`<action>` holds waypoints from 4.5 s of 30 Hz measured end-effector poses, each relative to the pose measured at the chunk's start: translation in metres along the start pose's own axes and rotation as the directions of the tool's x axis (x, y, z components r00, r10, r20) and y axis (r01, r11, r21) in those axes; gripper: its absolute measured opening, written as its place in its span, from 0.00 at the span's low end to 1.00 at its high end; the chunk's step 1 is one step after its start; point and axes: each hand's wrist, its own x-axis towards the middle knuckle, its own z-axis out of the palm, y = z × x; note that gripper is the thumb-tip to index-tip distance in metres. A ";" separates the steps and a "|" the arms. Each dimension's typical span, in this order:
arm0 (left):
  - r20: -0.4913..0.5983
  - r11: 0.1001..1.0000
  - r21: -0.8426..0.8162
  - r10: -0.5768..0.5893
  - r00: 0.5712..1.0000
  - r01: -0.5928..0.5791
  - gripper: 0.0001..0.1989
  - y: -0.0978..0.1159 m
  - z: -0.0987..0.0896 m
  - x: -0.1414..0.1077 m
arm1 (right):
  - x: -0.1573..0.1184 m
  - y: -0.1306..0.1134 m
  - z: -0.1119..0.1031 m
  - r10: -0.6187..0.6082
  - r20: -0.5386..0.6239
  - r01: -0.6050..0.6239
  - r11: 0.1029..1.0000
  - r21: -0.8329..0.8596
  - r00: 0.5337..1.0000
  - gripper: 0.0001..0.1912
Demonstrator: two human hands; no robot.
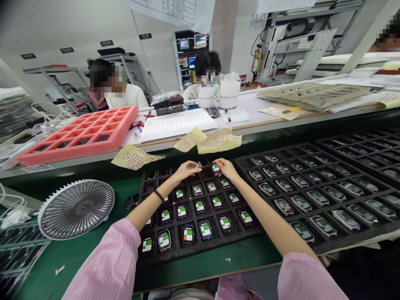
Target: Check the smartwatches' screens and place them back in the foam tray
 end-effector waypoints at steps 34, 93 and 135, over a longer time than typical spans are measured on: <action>-0.149 0.855 -0.518 -0.102 0.983 0.010 0.19 0.005 -0.060 -0.129 | -0.072 -0.096 0.064 -0.165 0.371 -0.024 0.890 0.455 0.914 0.20; -0.148 0.846 -0.529 -0.020 0.989 -0.062 0.19 0.017 -0.068 -0.138 | -0.072 -0.098 0.063 -0.196 0.322 0.043 0.904 0.426 0.926 0.21; -0.006 0.834 -0.551 -0.021 1.000 0.014 0.20 0.010 -0.062 -0.134 | -0.070 -0.096 0.061 -0.151 0.270 0.040 0.925 0.377 0.951 0.19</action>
